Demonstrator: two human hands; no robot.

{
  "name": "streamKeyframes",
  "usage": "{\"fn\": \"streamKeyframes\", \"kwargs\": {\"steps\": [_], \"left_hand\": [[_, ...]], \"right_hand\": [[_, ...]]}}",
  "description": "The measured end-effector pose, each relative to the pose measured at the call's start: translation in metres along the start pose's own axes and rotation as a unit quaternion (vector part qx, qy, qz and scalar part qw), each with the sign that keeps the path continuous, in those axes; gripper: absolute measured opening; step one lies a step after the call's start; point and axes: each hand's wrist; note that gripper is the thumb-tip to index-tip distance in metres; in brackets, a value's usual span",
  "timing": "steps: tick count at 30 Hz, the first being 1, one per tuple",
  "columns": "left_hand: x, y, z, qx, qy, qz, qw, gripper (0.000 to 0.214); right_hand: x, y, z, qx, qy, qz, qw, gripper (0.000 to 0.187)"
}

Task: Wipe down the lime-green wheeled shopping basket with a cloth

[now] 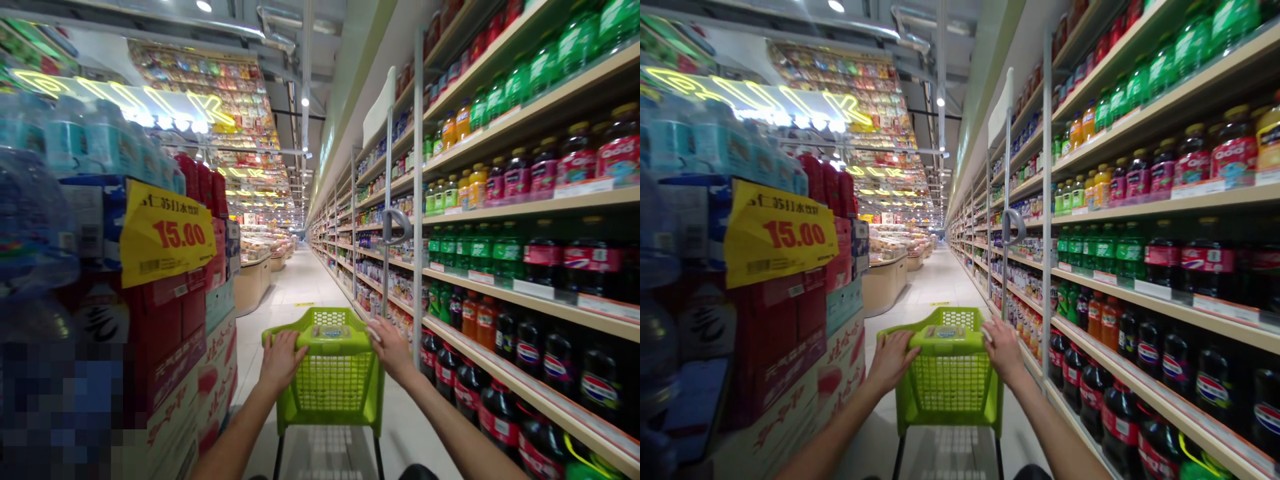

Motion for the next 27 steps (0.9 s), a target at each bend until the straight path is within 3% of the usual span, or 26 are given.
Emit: {"fn": "streamKeyframes", "kwargs": {"steps": [4, 9, 14, 20, 23, 25, 27], "left_hand": [[-0.007, -0.002, 0.002, -0.007, 0.007, -0.007, 1.000, 0.035], [-0.009, -0.002, 0.003, -0.007, 0.013, 0.002, 1.000, 0.036], [-0.009, -0.003, 0.002, -0.007, 0.030, 0.000, 1.000, 0.034], [-0.010, -0.003, 0.005, -0.019, 0.037, 0.007, 0.999, 0.034], [-0.008, -0.003, 0.005, -0.024, 0.040, 0.008, 0.999, 0.033], [-0.007, -0.003, 0.005, -0.022, 0.041, 0.007, 0.999, 0.032], [-0.007, -0.003, 0.005, -0.020, 0.044, 0.006, 0.999, 0.032]], "right_hand": [[-0.012, 0.011, -0.019, 0.020, 0.027, 0.043, 0.998, 0.033], [0.014, 0.006, -0.018, -0.043, 0.053, 0.038, 0.997, 0.035], [0.022, -0.014, -0.006, -0.024, -0.081, -0.032, 0.996, 0.036], [0.025, -0.016, 0.005, -0.007, -0.181, -0.051, 0.982, 0.051], [0.012, -0.014, 0.008, 0.013, -0.154, -0.100, 0.983, 0.048], [-0.010, -0.013, 0.003, 0.018, -0.130, -0.119, 0.984, 0.045], [-0.038, -0.011, -0.007, 0.001, -0.117, -0.078, 0.990, 0.042]]}}
Point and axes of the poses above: each hand's wrist, its own y-axis towards the middle knuckle, its own z-axis out of the palm, x = y × z, and after that the axes turned 11 degrees about -x, right-handed
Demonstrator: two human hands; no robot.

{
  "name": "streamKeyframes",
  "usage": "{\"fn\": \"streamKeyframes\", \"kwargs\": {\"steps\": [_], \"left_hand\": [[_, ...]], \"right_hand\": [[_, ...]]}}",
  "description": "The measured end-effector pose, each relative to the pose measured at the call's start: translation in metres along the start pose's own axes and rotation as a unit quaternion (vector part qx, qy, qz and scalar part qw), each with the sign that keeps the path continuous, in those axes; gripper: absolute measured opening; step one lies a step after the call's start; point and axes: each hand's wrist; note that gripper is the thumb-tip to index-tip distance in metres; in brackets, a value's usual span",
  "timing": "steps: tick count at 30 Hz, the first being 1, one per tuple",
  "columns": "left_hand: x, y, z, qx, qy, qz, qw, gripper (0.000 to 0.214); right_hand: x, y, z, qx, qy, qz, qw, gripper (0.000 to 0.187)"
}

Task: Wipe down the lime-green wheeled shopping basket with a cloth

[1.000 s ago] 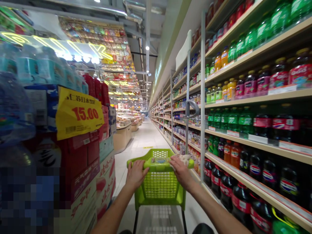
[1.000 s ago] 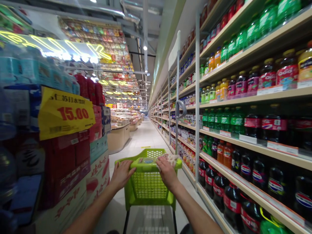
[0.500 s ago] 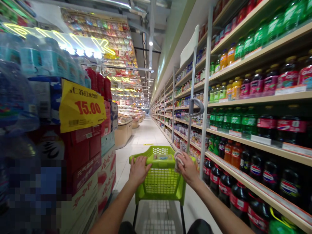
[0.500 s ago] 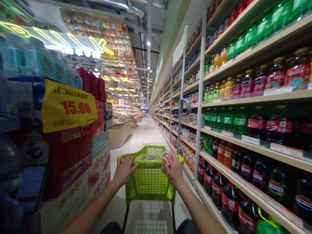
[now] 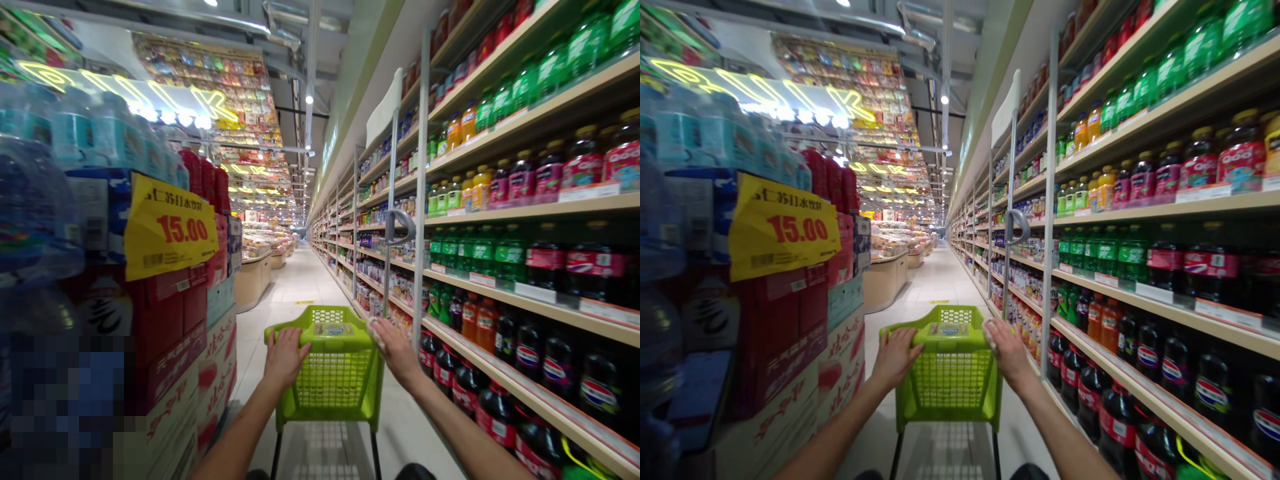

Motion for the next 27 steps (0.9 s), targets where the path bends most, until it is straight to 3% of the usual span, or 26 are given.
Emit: {"fn": "streamKeyframes", "kwargs": {"steps": [3, 5, 10, 12, 17, 19, 21, 25, 27], "left_hand": [[-0.003, -0.001, 0.000, -0.004, 0.005, 0.001, 1.000, 0.032], [-0.006, -0.001, 0.001, -0.007, 0.010, -0.001, 1.000, 0.032], [-0.011, -0.001, 0.000, 0.002, 0.014, -0.010, 1.000, 0.033], [-0.009, 0.000, -0.001, 0.006, 0.009, -0.008, 1.000, 0.033], [-0.007, -0.001, -0.002, 0.001, 0.000, -0.005, 1.000, 0.032], [-0.008, -0.002, 0.000, -0.008, 0.001, -0.009, 1.000, 0.032], [-0.011, -0.002, 0.002, -0.013, 0.003, -0.012, 1.000, 0.031], [-0.014, -0.002, 0.002, -0.006, 0.008, -0.014, 1.000, 0.031], [-0.013, -0.002, 0.000, -0.002, 0.011, -0.012, 1.000, 0.032]], "right_hand": [[-0.032, -0.003, -0.005, -0.018, 0.011, 0.121, 0.992, 0.038], [-0.025, -0.003, -0.002, -0.023, 0.033, 0.145, 0.989, 0.038], [0.055, 0.006, 0.024, -0.034, 0.092, 0.002, 0.995, 0.047], [0.062, 0.010, 0.027, -0.024, 0.073, -0.014, 0.997, 0.049], [-0.004, 0.005, 0.008, -0.012, -0.040, 0.101, 0.994, 0.039], [-0.014, 0.000, 0.005, -0.026, -0.060, 0.131, 0.989, 0.038], [0.003, -0.003, 0.012, -0.035, -0.044, 0.117, 0.992, 0.040], [0.062, 0.002, 0.031, -0.042, 0.023, 0.014, 0.999, 0.046], [0.064, 0.004, 0.030, -0.035, 0.031, -0.019, 0.999, 0.046]]}}
Point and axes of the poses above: each hand's wrist, its own y-axis towards the middle knuckle, its own z-axis out of the palm, x = y × z, and after that the axes turned 11 degrees about -x, right-handed
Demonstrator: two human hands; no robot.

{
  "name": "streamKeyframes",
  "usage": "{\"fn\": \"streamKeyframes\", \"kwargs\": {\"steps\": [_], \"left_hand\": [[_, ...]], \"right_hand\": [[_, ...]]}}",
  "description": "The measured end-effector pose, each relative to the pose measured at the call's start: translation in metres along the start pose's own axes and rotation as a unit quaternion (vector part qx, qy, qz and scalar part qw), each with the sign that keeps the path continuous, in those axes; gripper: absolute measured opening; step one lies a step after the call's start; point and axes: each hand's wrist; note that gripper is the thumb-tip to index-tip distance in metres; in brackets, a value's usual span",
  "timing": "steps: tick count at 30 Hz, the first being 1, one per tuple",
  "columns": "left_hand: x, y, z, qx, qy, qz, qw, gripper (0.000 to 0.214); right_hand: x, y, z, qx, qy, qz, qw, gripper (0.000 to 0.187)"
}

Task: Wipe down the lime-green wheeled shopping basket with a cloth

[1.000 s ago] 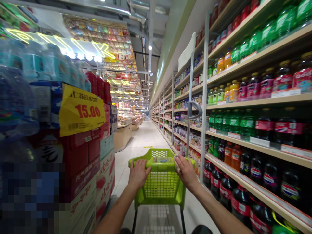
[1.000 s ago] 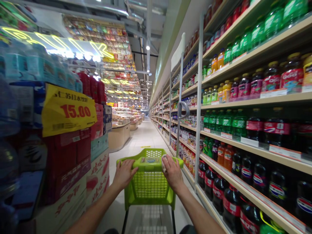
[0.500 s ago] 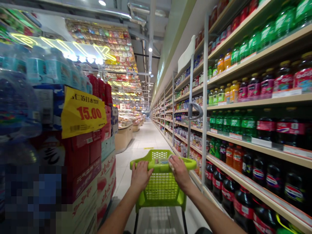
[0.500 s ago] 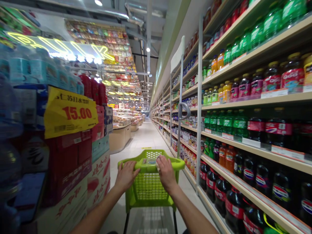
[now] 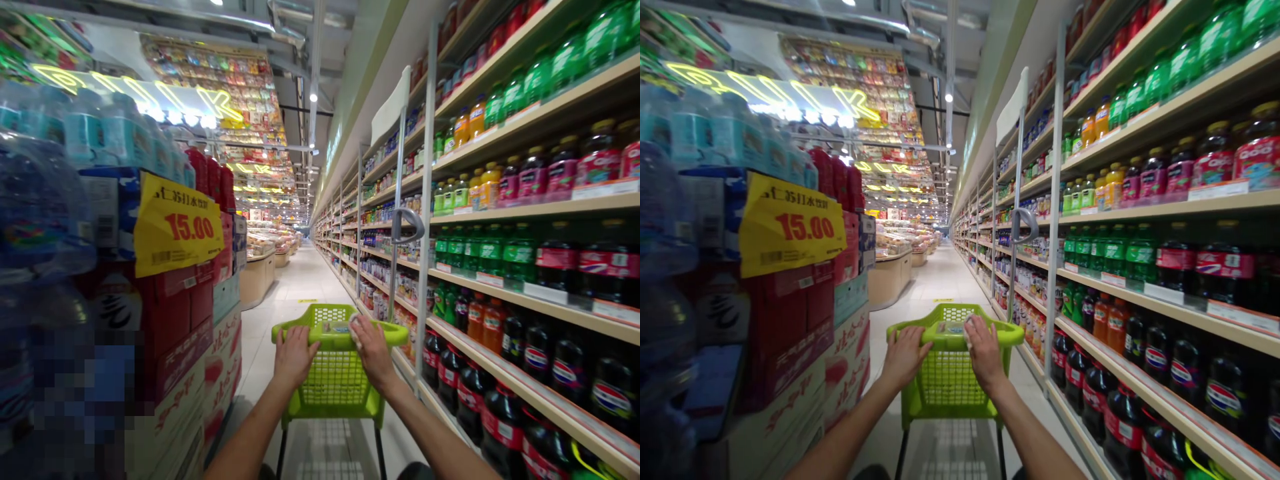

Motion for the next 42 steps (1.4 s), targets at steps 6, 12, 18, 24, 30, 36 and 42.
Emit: {"fn": "streamKeyframes", "kwargs": {"steps": [6, 12, 18, 24, 30, 36, 42], "left_hand": [[0.001, -0.002, -0.001, -0.014, 0.001, 0.006, 1.000, 0.031], [-0.003, -0.002, 0.003, -0.018, 0.006, 0.001, 1.000, 0.032], [0.002, -0.003, 0.000, -0.010, 0.006, 0.013, 1.000, 0.035], [-0.002, -0.005, 0.002, -0.014, 0.006, 0.003, 1.000, 0.035], [-0.001, -0.005, 0.005, -0.014, 0.012, 0.013, 1.000, 0.037], [-0.002, -0.006, 0.005, -0.016, 0.012, 0.008, 1.000, 0.036], [-0.007, -0.005, 0.006, -0.011, 0.010, 0.010, 1.000, 0.037]], "right_hand": [[-0.078, -0.009, -0.032, -0.006, -0.101, 0.178, 0.979, 0.039], [-0.013, -0.002, -0.004, -0.019, -0.013, 0.084, 0.996, 0.042], [-0.027, 0.002, -0.015, 0.011, -0.019, 0.056, 0.998, 0.043], [-0.044, 0.000, -0.023, -0.008, -0.075, 0.164, 0.984, 0.040], [0.006, 0.008, 0.000, 0.006, 0.028, -0.002, 1.000, 0.048], [-0.059, -0.002, -0.026, -0.017, -0.085, 0.182, 0.980, 0.040], [-0.001, 0.001, -0.003, -0.002, 0.006, 0.035, 0.999, 0.047]]}}
Point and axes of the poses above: each hand's wrist, its own y-axis towards the middle knuckle, its own z-axis out of the palm, x = y × z, and after that the axes turned 11 degrees about -x, right-handed
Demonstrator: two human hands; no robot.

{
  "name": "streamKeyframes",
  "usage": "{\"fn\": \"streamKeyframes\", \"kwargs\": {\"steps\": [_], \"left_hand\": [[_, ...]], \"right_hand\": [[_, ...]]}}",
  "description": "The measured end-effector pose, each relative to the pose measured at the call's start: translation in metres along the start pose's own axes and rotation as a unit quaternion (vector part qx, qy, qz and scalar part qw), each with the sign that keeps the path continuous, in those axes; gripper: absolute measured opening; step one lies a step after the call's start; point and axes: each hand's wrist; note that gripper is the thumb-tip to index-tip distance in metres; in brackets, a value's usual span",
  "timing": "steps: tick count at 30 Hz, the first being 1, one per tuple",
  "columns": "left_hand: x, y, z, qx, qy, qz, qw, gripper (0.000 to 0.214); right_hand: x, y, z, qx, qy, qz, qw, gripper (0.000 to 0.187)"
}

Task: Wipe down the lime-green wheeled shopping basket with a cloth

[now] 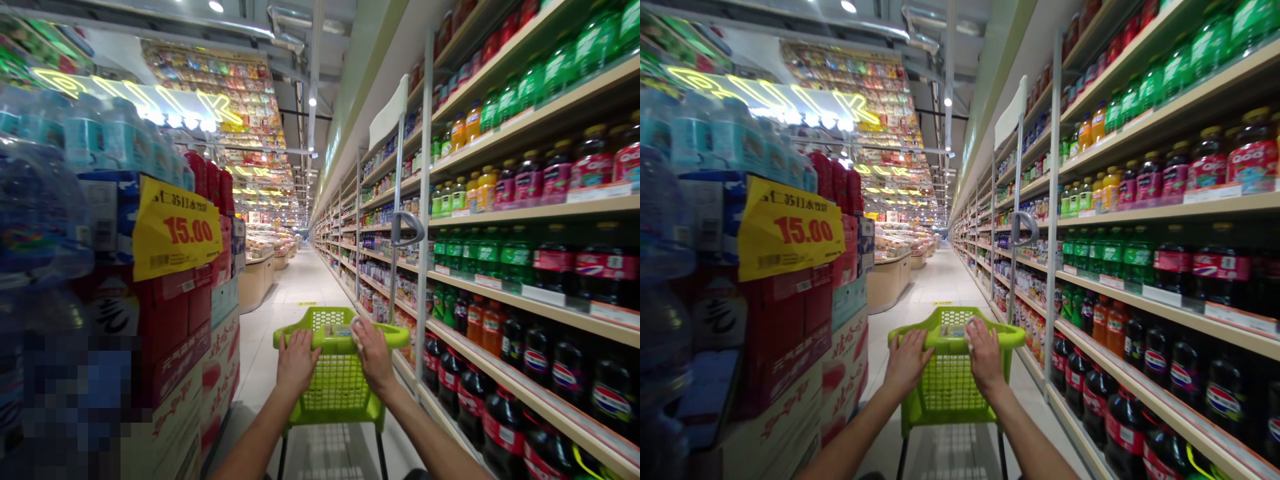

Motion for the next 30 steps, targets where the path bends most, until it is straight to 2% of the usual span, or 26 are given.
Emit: {"fn": "streamKeyframes", "kwargs": {"steps": [2, 3, 6, 8, 10, 13, 15, 17, 21, 23, 25, 28, 30], "left_hand": [[0.002, 0.000, 0.000, 0.002, 0.000, 0.005, 1.000, 0.037], [0.003, 0.000, 0.000, 0.002, 0.001, 0.007, 1.000, 0.037], [0.004, -0.001, 0.000, 0.000, 0.003, 0.007, 1.000, 0.037], [0.002, 0.000, -0.001, 0.002, 0.004, 0.004, 1.000, 0.037], [-0.002, 0.000, -0.002, 0.005, 0.006, 0.000, 1.000, 0.037], [-0.006, 0.002, -0.005, 0.013, 0.005, -0.002, 1.000, 0.037], [-0.006, 0.003, -0.008, 0.020, 0.005, -0.002, 1.000, 0.037], [-0.005, 0.003, -0.009, 0.024, 0.005, -0.001, 1.000, 0.037], [-0.004, 0.002, -0.009, 0.023, 0.004, -0.007, 1.000, 0.036], [-0.006, 0.002, -0.007, 0.019, 0.001, -0.008, 1.000, 0.035], [-0.008, 0.002, -0.006, 0.017, -0.001, -0.010, 1.000, 0.036], [-0.010, 0.003, -0.005, 0.021, 0.002, -0.013, 1.000, 0.036], [-0.009, 0.003, -0.005, 0.022, 0.003, -0.011, 1.000, 0.037]], "right_hand": [[-0.001, 0.001, -0.002, 0.015, 0.004, -0.025, 1.000, 0.047], [-0.010, 0.001, -0.006, 0.019, -0.009, -0.013, 1.000, 0.045], [-0.049, 0.000, -0.023, 0.000, -0.086, 0.098, 0.991, 0.041], [-0.061, -0.001, -0.028, -0.016, -0.115, 0.150, 0.982, 0.041], [-0.048, -0.001, -0.023, -0.015, -0.094, 0.131, 0.987, 0.042], [-0.005, 0.001, -0.004, -0.005, -0.022, 0.032, 0.999, 0.046], [0.011, 0.003, 0.002, 0.005, 0.011, -0.036, 0.999, 0.049], [0.003, 0.004, -0.001, 0.010, 0.010, -0.050, 0.999, 0.048], [-0.045, 0.000, -0.019, -0.030, -0.074, 0.093, 0.992, 0.041], [-0.049, -0.001, -0.020, -0.037, -0.086, 0.119, 0.988, 0.040], [-0.030, -0.002, -0.014, -0.026, -0.060, 0.079, 0.995, 0.042], [0.005, -0.001, -0.001, -0.006, -0.004, -0.022, 1.000, 0.046], [0.006, -0.002, 0.000, -0.002, 0.003, -0.050, 0.999, 0.048]]}}
Point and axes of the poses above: each hand's wrist, its own y-axis towards the middle knuckle, its own z-axis out of the palm, x = y × z, and after that the axes turned 11 degrees about -x, right-handed
